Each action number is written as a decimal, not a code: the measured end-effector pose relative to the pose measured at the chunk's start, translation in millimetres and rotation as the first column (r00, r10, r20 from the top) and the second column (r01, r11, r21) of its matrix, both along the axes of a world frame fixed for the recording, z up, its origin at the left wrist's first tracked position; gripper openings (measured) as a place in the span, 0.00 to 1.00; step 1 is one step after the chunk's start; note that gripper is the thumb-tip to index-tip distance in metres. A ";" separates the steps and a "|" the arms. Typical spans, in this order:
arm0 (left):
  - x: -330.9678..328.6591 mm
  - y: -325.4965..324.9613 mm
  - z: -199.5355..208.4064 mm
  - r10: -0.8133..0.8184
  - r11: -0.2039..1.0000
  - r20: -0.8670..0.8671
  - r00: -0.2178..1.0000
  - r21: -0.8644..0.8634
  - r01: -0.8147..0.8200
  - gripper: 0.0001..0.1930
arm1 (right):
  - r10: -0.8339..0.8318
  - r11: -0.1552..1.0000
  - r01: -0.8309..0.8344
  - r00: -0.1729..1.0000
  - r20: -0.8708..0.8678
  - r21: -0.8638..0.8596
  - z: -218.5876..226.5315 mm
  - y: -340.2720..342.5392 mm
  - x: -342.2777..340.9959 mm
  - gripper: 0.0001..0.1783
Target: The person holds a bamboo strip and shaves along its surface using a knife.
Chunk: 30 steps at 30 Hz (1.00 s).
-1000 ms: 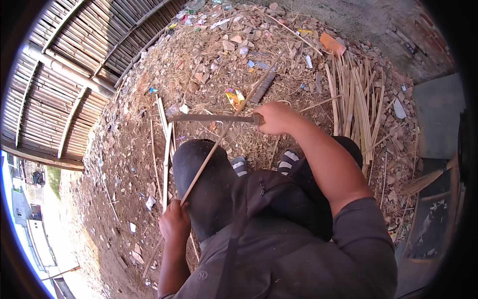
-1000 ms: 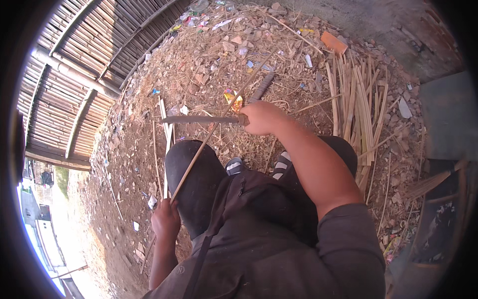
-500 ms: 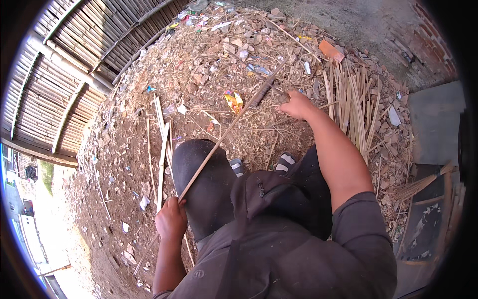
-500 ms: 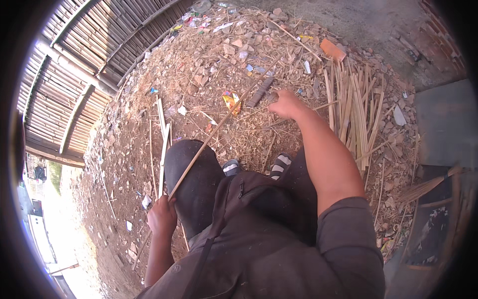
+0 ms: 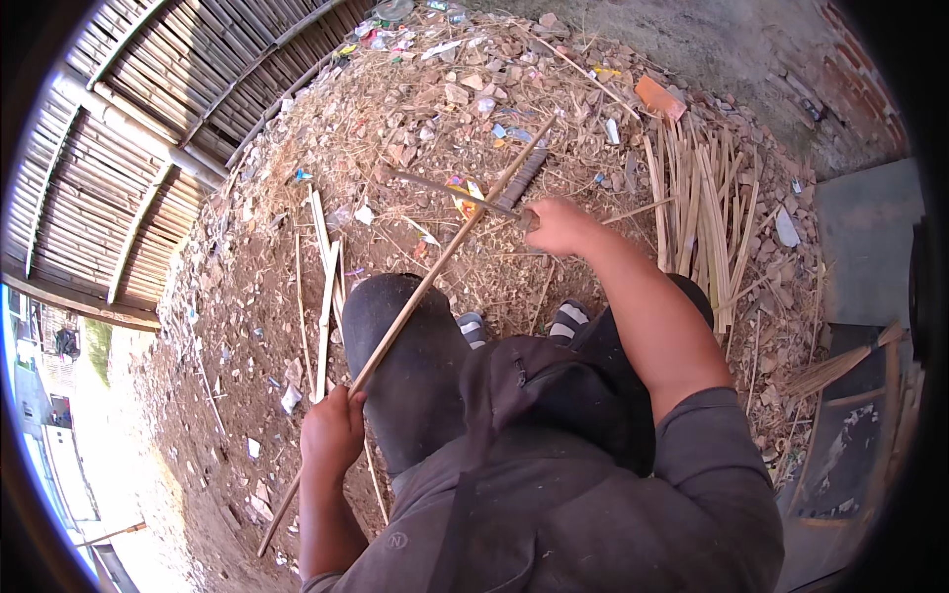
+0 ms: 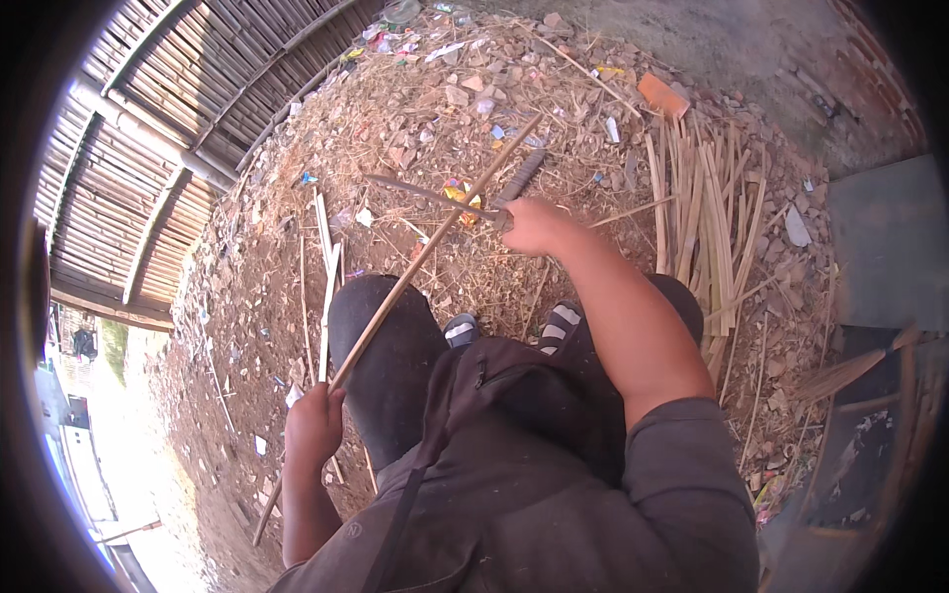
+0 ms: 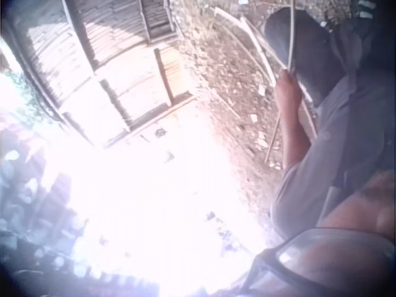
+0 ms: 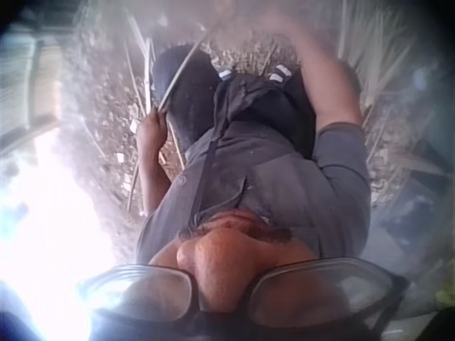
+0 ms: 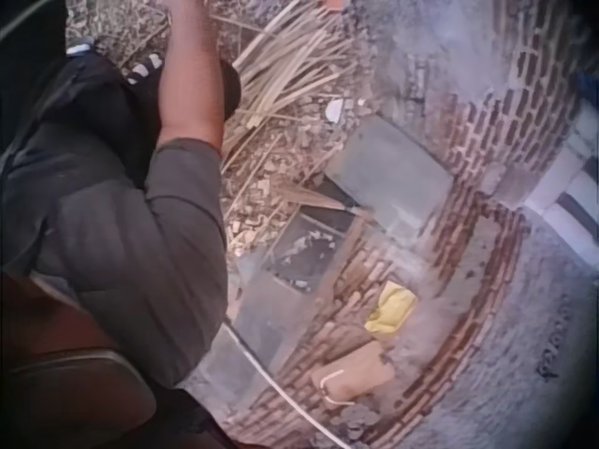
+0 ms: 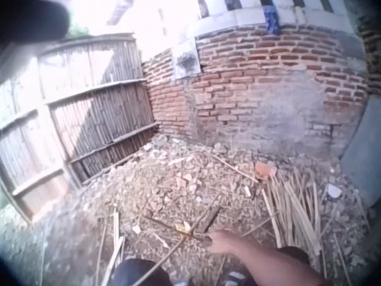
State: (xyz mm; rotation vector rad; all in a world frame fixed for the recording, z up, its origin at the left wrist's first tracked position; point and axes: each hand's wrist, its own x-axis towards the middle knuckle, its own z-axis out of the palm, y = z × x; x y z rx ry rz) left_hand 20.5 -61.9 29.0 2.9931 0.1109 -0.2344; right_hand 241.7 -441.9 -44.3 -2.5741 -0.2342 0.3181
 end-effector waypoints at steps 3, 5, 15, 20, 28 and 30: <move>2.8 8.5 8.4 -0.032 0.994 -0.040 0.999 -0.102 0.028 0.17 | 0.228 0.972 -0.230 0.973 -0.036 -0.057 18.7 36.1 -23.4 0.18; 4.7 6.4 4.3 -0.039 0.993 -0.041 0.998 -0.113 0.034 0.17 | 0.274 0.960 -0.275 0.961 -0.020 -0.060 22.6 29.8 -21.2 0.16; 4.8 -1.5 -14.8 -0.016 0.996 0.059 0.998 -0.085 0.021 0.17 | 0.237 0.971 -0.237 0.960 0.151 -0.019 27.9 41.9 -27.7 0.13; 14.6 -2.7 -17.3 -0.036 0.998 0.080 0.996 -0.053 0.040 0.17 | 0.218 0.975 -0.218 0.976 0.018 0.031 11.0 14.3 -2.7 0.12; 5.2 -2.2 -13.6 -0.021 0.998 0.040 0.999 -0.052 0.023 0.18 | 0.242 0.970 -0.235 0.961 0.133 -0.063 33.7 35.6 -27.1 0.09; 8.2 -8.4 -7.3 -0.010 1.000 0.011 1.000 -0.015 0.010 0.18 | 0.166 0.986 -0.165 0.984 0.060 -0.023 20.8 19.0 -12.0 0.10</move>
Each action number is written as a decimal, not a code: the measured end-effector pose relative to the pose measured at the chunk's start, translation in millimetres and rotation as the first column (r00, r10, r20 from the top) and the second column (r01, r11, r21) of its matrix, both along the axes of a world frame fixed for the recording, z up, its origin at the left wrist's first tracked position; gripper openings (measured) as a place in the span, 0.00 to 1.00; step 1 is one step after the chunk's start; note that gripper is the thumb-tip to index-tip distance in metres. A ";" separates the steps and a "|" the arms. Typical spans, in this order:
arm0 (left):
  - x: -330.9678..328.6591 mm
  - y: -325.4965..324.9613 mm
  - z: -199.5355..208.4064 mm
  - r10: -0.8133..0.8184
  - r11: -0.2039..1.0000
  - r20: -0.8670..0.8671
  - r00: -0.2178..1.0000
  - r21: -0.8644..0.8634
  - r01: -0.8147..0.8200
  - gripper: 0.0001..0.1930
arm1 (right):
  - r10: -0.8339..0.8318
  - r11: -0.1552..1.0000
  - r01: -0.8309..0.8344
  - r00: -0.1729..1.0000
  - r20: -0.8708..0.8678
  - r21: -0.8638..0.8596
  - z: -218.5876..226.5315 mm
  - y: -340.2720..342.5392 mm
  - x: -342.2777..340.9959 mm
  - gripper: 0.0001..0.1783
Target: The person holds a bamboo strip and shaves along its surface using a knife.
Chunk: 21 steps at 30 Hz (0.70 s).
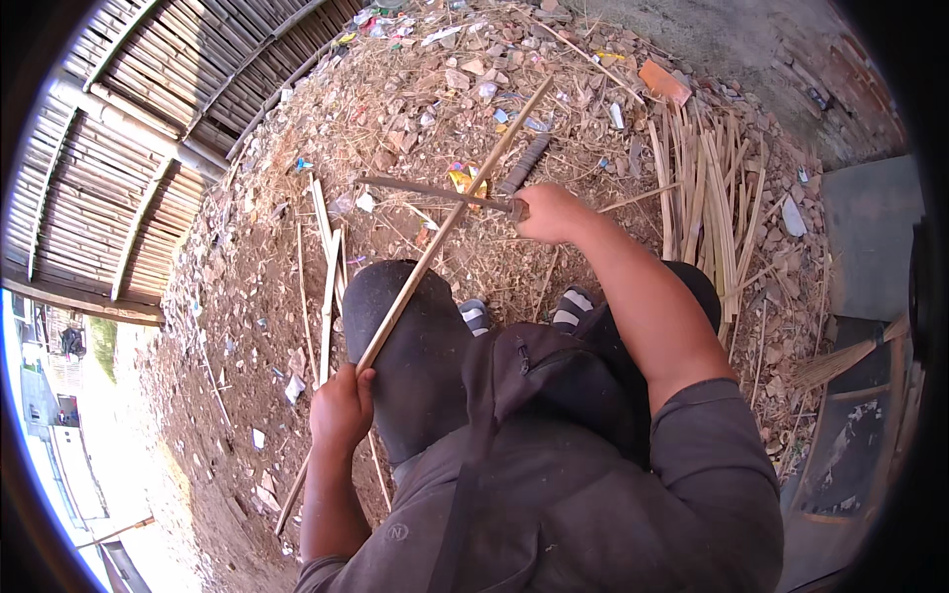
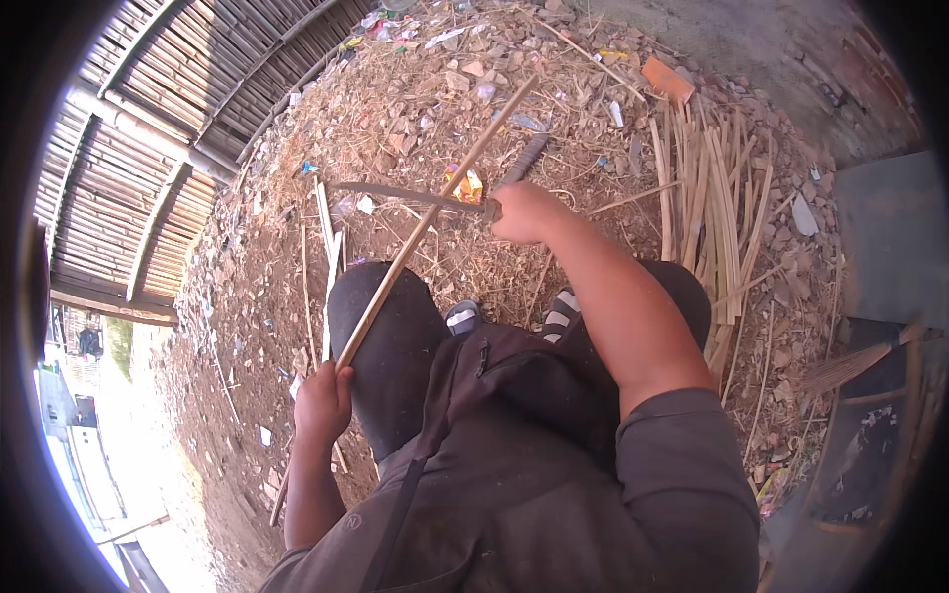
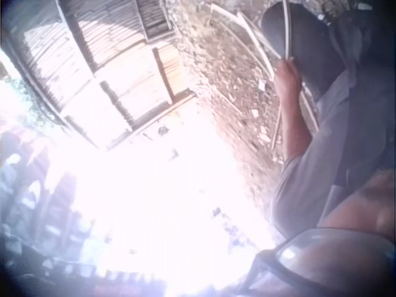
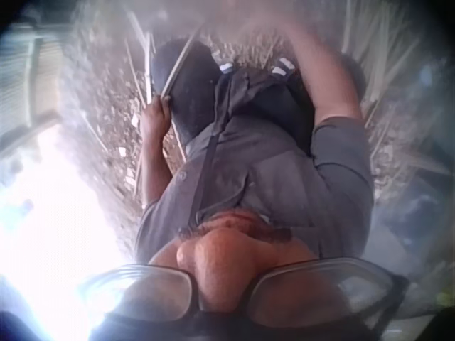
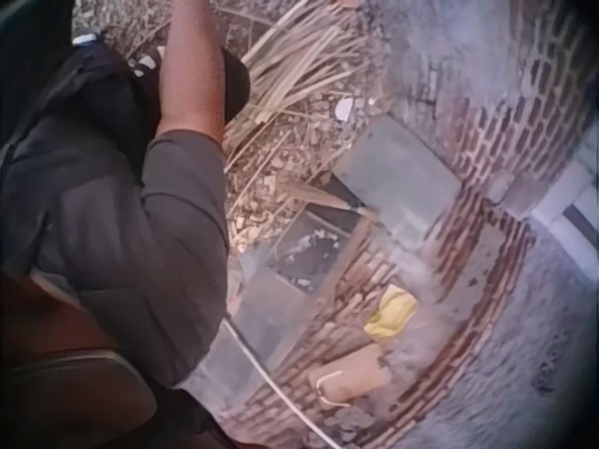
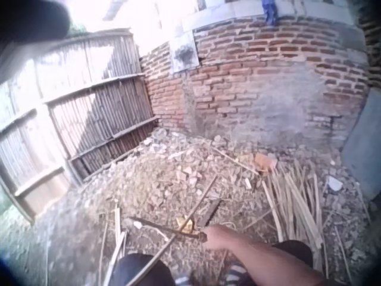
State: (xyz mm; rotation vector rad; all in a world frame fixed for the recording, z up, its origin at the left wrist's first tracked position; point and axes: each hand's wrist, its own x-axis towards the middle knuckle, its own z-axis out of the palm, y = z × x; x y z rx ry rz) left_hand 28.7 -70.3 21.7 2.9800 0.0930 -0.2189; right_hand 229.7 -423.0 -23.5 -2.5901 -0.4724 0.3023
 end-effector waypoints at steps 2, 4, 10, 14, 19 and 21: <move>12.4 0.1 0.8 -0.020 1.000 -0.034 0.999 0.011 0.020 0.18 | -0.060 0.997 0.062 0.996 -0.061 0.043 -16.1 -15.2 10.3 0.11; 10.4 1.1 0.6 -0.008 1.000 -0.038 0.999 0.009 0.008 0.18 | -0.062 0.996 0.063 0.998 -0.014 0.071 -16.9 -7.5 4.5 0.11; -3.5 4.3 -10.7 -0.033 0.999 0.058 0.998 0.013 0.033 0.17 | -0.013 0.995 0.012 1.000 0.002 0.102 7.2 -3.0 1.5 0.12; 14.7 -0.4 -1.0 -0.054 0.998 0.050 0.997 0.016 0.053 0.17 | -0.077 0.996 0.081 0.992 -0.100 0.038 -10.2 -20.7 7.4 0.13; 1.4 2.1 -12.7 -0.037 0.998 0.090 0.995 -0.056 0.042 0.16 | -0.001 1.000 0.001 1.000 0.004 -0.030 16.9 4.3 -12.0 0.17; -1.4 4.1 -17.0 -0.031 0.999 0.094 0.995 -0.028 0.034 0.17 | 0.107 0.990 -0.101 0.993 0.058 -0.096 22.8 1.1 -15.0 0.16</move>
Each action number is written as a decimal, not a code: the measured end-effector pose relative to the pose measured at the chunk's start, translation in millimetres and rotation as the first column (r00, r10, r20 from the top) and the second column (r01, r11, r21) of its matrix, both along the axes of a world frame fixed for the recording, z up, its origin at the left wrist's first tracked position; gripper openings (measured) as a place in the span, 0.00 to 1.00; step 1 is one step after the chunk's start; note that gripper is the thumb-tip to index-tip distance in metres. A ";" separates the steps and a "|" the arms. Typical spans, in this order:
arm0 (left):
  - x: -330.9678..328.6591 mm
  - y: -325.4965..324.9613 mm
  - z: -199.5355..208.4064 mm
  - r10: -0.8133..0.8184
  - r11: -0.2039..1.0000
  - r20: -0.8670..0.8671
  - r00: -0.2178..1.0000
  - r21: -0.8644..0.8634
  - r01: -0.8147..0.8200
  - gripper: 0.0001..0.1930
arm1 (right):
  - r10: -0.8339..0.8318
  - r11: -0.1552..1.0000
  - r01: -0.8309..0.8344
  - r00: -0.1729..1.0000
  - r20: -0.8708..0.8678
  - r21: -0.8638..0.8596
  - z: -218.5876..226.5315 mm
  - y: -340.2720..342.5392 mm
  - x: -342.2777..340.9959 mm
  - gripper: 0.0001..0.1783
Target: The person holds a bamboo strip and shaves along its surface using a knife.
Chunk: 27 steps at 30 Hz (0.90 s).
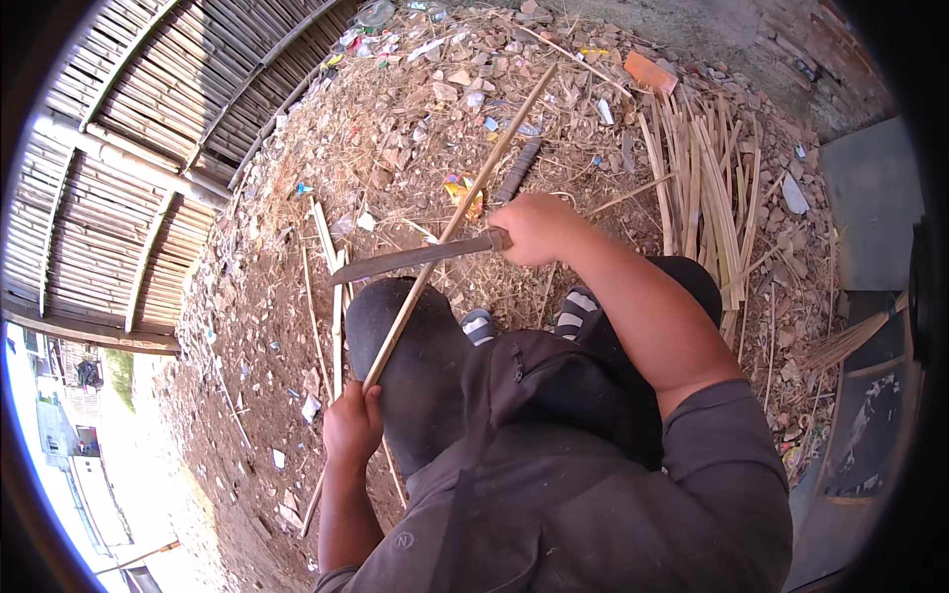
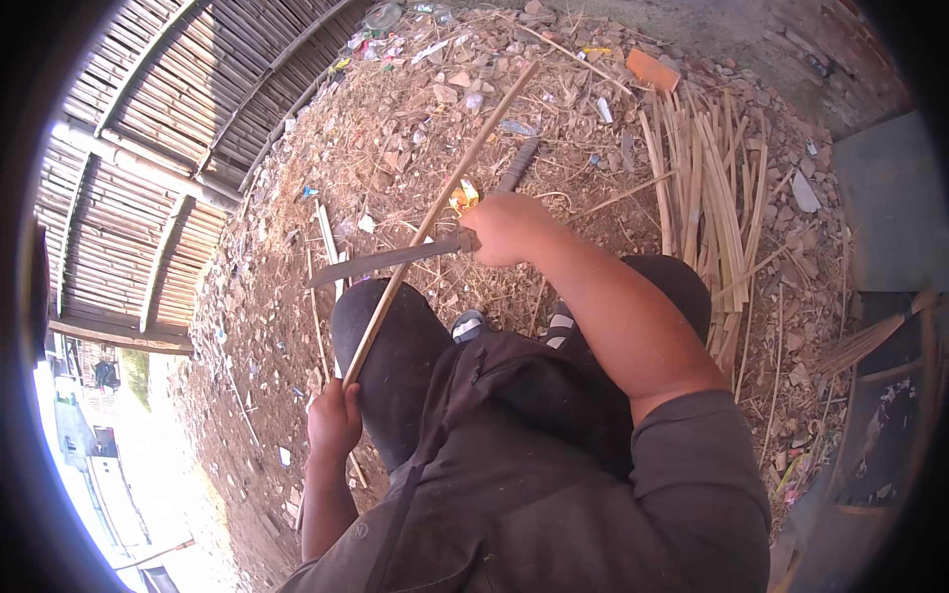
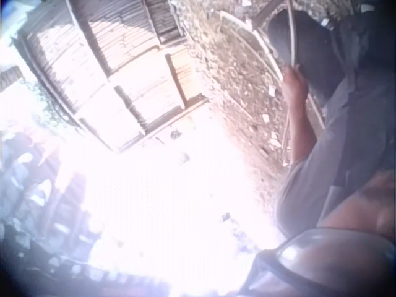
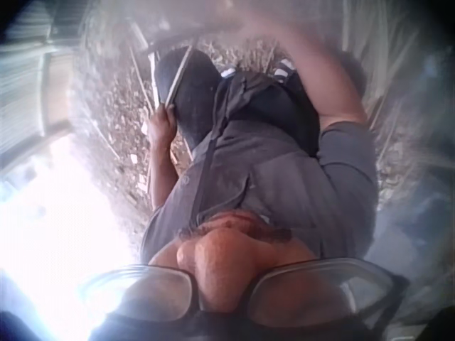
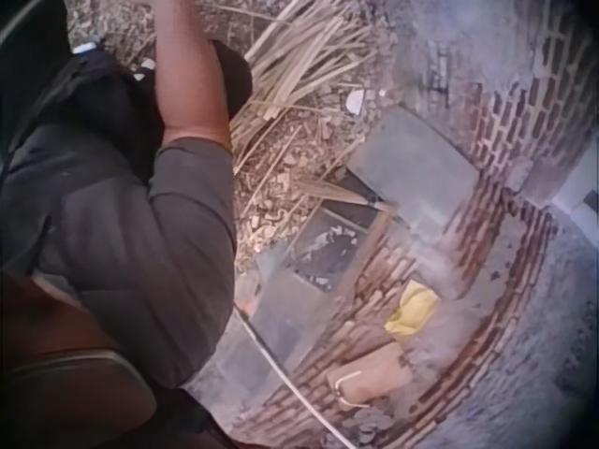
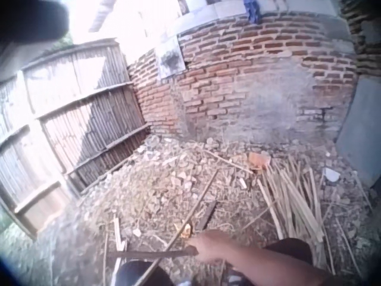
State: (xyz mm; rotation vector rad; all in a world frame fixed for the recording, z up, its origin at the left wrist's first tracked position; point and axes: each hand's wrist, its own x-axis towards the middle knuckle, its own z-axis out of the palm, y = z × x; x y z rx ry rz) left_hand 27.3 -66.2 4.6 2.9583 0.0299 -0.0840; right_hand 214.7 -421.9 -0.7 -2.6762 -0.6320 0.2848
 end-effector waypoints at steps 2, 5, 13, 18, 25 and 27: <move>3.4 0.2 0.5 -0.026 1.000 0.022 0.999 0.011 0.026 0.17 | -0.069 0.993 0.075 0.996 -0.064 0.095 -20.7 -22.8 14.6 0.16; 11.7 -1.4 9.4 -0.028 0.999 -0.026 0.999 0.033 0.029 0.17 | -0.220 0.971 0.230 0.965 -0.141 0.058 -23.1 -30.5 24.3 0.15; 0.6 1.8 -1.3 -0.012 1.000 0.021 1.000 0.023 0.011 0.17 | -0.154 0.975 0.155 0.988 -0.016 0.158 -10.6 -12.6 12.7 0.11; 12.2 -1.8 8.9 -0.023 0.999 -0.054 0.998 0.043 0.025 0.18 | -0.219 0.969 0.223 0.974 -0.053 0.103 -26.4 -25.8 21.9 0.12; -2.0 5.0 -2.3 -0.008 1.000 -0.002 1.000 0.011 0.008 0.17 | -0.161 0.972 0.162 0.987 -0.018 0.168 -11.4 -19.1 10.8 0.13; 5.7 -2.1 1.0 -0.013 0.998 -0.004 1.000 0.057 0.014 0.17 | -0.223 0.963 0.230 0.973 -0.064 0.142 -17.2 -40.5 22.0 0.14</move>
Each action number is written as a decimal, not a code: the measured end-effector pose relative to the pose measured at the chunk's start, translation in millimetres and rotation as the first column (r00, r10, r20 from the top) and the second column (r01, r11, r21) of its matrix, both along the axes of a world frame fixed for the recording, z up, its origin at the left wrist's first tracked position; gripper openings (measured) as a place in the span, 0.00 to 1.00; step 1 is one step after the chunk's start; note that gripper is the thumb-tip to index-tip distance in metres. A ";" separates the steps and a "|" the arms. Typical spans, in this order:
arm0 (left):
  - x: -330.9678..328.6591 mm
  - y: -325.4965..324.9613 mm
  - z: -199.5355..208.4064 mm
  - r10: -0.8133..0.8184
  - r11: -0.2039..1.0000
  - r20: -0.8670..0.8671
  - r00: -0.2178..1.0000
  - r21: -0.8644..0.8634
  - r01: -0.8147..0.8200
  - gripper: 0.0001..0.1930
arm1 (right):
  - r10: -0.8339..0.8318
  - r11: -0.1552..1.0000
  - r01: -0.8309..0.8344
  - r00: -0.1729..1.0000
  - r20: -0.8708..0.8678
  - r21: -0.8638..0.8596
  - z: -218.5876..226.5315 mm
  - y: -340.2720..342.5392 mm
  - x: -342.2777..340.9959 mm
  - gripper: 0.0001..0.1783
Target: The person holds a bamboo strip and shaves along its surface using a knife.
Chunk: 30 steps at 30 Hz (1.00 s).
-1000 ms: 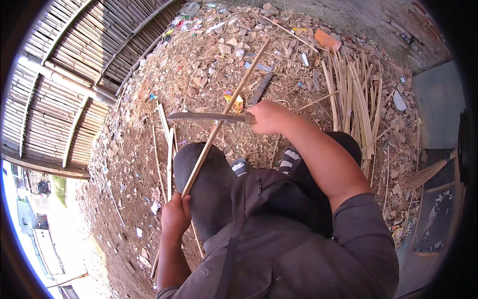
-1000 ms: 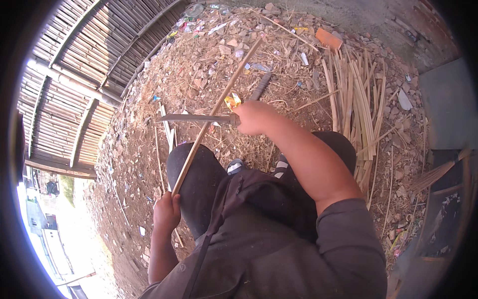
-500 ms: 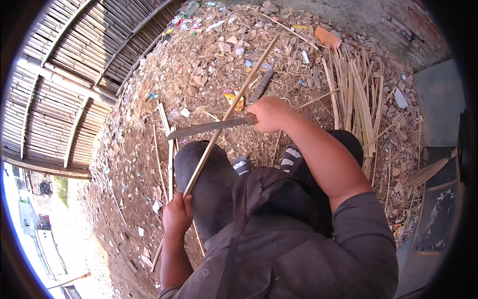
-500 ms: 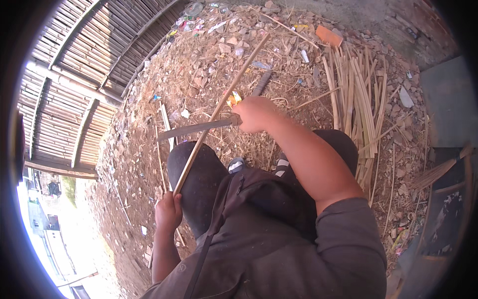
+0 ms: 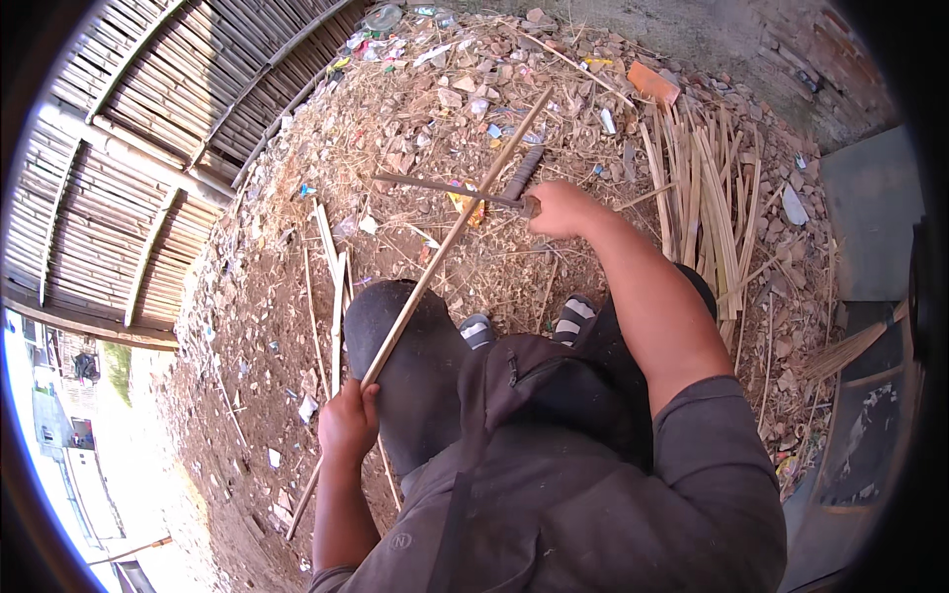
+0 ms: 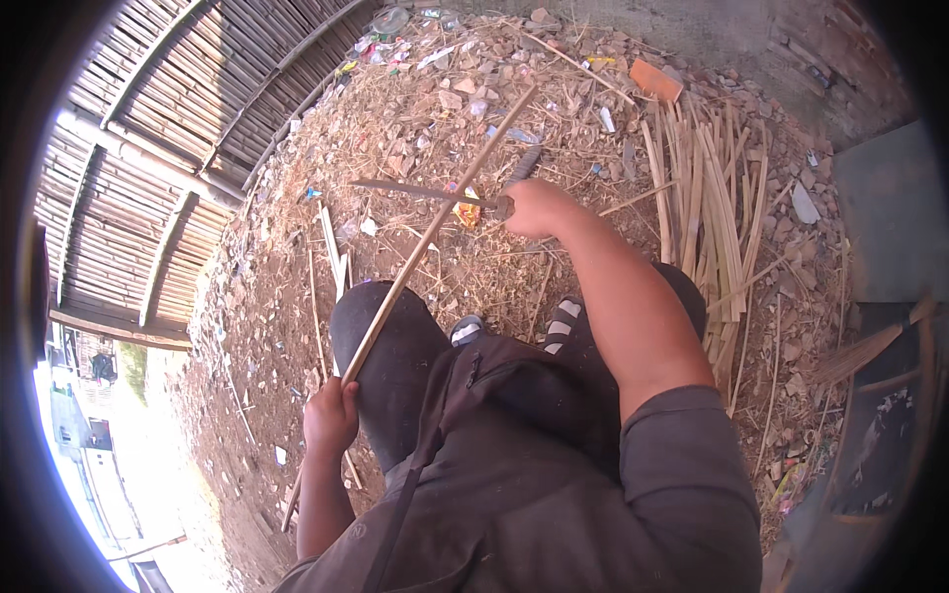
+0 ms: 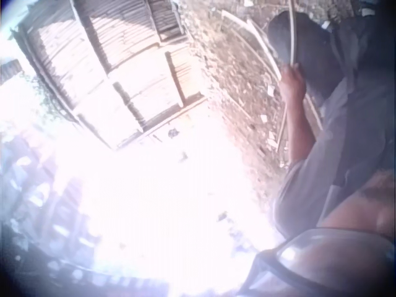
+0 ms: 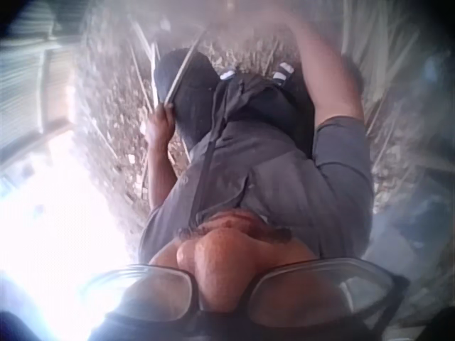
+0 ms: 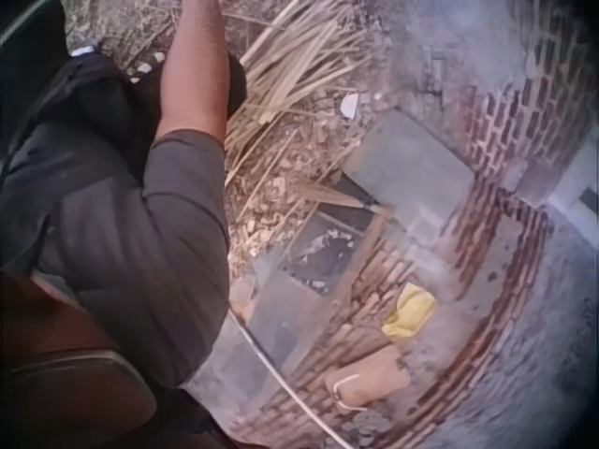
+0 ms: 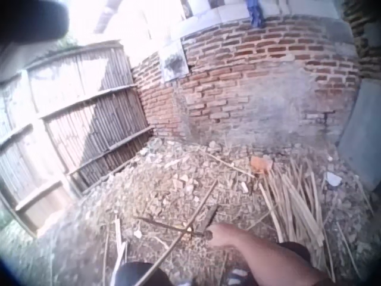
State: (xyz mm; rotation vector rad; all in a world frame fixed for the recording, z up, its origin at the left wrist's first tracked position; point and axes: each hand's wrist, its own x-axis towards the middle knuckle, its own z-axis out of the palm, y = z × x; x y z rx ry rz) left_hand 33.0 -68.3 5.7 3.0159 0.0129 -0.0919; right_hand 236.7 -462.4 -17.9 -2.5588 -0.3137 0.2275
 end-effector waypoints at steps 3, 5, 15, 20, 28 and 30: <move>5.6 3.1 5.6 -0.012 1.000 -0.063 0.998 -0.018 0.011 0.17 | -0.046 0.998 0.046 0.999 0.000 -0.047 -9.4 1.7 3.3 0.16; 2.1 2.8 4.9 -0.002 1.000 -0.055 0.998 -0.024 0.000 0.17 | 0.018 0.999 -0.017 1.000 0.020 -0.027 4.4 24.0 -10.5 0.16; 0.4 6.5 1.6 -0.014 0.998 -0.027 1.000 -0.068 0.012 0.17 | -0.387 0.899 0.397 0.918 -0.089 0.186 -4.9 -30.3 15.7 0.17; -2.9 9.3 -5.2 -0.016 0.997 -0.006 1.000 -0.074 0.015 0.17 | -0.082 0.995 0.085 0.995 -0.051 0.043 18.2 12.9 -9.7 0.19; 3.0 12.0 2.1 -0.038 0.989 -0.039 0.999 -0.146 0.032 0.18 | -0.146 0.982 0.160 0.981 -0.129 0.098 -9.2 -15.6 14.5 0.21; 5.7 11.4 4.8 -0.046 0.987 -0.049 0.998 -0.155 0.038 0.18 | -0.168 0.980 0.173 0.984 -0.061 0.102 -24.9 -15.3 16.0 0.18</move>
